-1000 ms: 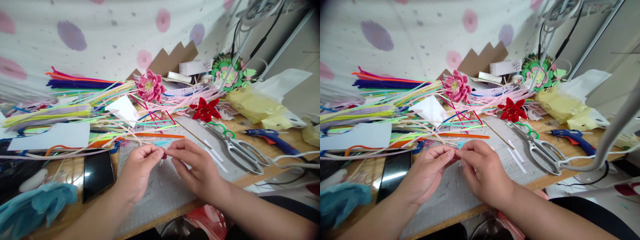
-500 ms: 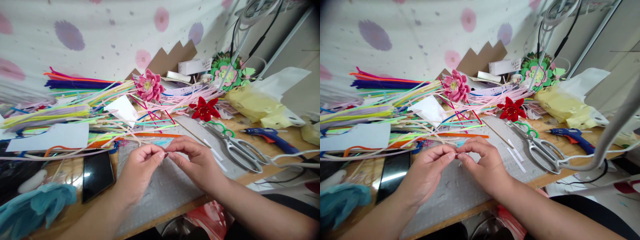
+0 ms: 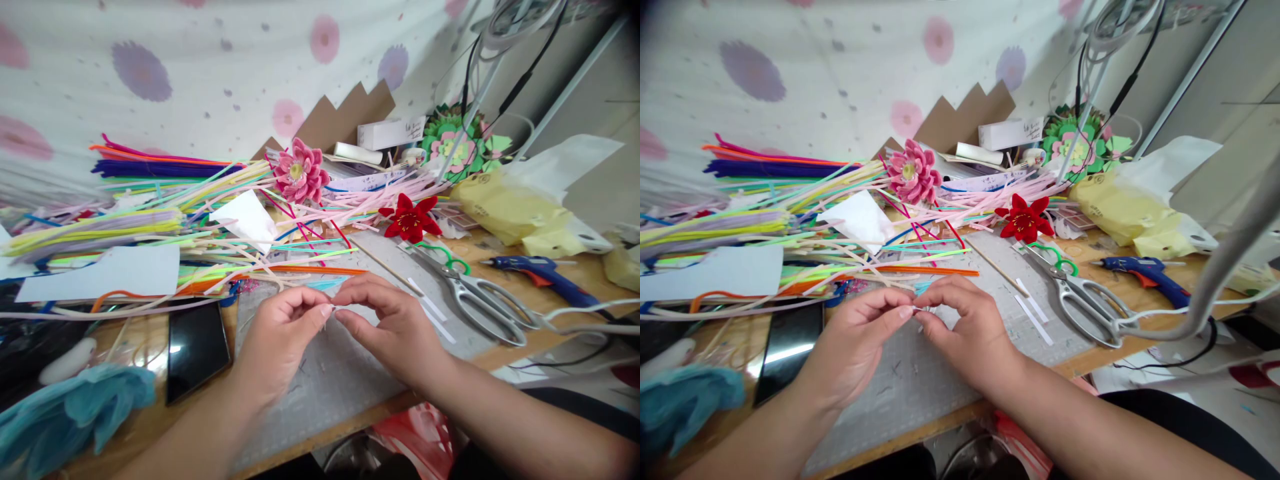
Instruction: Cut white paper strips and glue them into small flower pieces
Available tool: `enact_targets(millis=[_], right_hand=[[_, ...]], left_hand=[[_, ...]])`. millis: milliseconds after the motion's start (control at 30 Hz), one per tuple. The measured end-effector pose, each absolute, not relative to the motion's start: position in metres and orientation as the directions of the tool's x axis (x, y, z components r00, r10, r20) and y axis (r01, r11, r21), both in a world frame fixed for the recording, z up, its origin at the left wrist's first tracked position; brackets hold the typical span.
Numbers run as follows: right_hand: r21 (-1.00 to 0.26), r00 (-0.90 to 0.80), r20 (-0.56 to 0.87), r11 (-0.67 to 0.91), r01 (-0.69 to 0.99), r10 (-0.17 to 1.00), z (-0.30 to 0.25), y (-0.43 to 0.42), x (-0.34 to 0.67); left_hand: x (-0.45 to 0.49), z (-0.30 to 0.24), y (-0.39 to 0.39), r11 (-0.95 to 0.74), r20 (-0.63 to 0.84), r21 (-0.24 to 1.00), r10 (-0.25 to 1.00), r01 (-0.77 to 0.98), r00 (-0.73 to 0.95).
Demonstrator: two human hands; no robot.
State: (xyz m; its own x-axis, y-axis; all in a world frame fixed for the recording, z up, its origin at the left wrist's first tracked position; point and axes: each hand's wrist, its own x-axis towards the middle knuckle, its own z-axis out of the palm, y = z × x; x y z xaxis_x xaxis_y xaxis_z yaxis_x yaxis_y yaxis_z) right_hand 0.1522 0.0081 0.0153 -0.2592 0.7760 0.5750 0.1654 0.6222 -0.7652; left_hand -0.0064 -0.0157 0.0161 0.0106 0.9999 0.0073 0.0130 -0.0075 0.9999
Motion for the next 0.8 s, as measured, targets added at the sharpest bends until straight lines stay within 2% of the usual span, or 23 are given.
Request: enact_targets(millis=[267, 433, 600, 800], right_hand=[[-0.802, -0.259, 0.539, 0.582, 0.133, 0.802, 0.015, 0.008, 0.153], [-0.911, -0.214, 0.405, 0.412, -0.016, 0.889, 0.012, 0.011, 0.156], [-0.963, -0.180, 0.263, 0.247, -0.104, 0.948, 0.016, 0.016, 0.165], [-0.967, -0.122, 0.211, 0.189, -0.168, 0.970, 0.019, 0.021, 0.182]], left_hand=[[-0.007, 0.017, -0.015, -0.037, 0.037, 0.999, 0.999, -0.013, -0.008], [-0.004, 0.022, -0.014, -0.034, 0.033, 0.999, 0.999, -0.029, -0.040], [-0.005, 0.023, -0.014, 0.009, -0.010, 0.999, 0.999, -0.035, -0.050], [-0.007, 0.019, -0.014, 0.016, -0.016, 1.000, 0.999, -0.014, -0.043]])
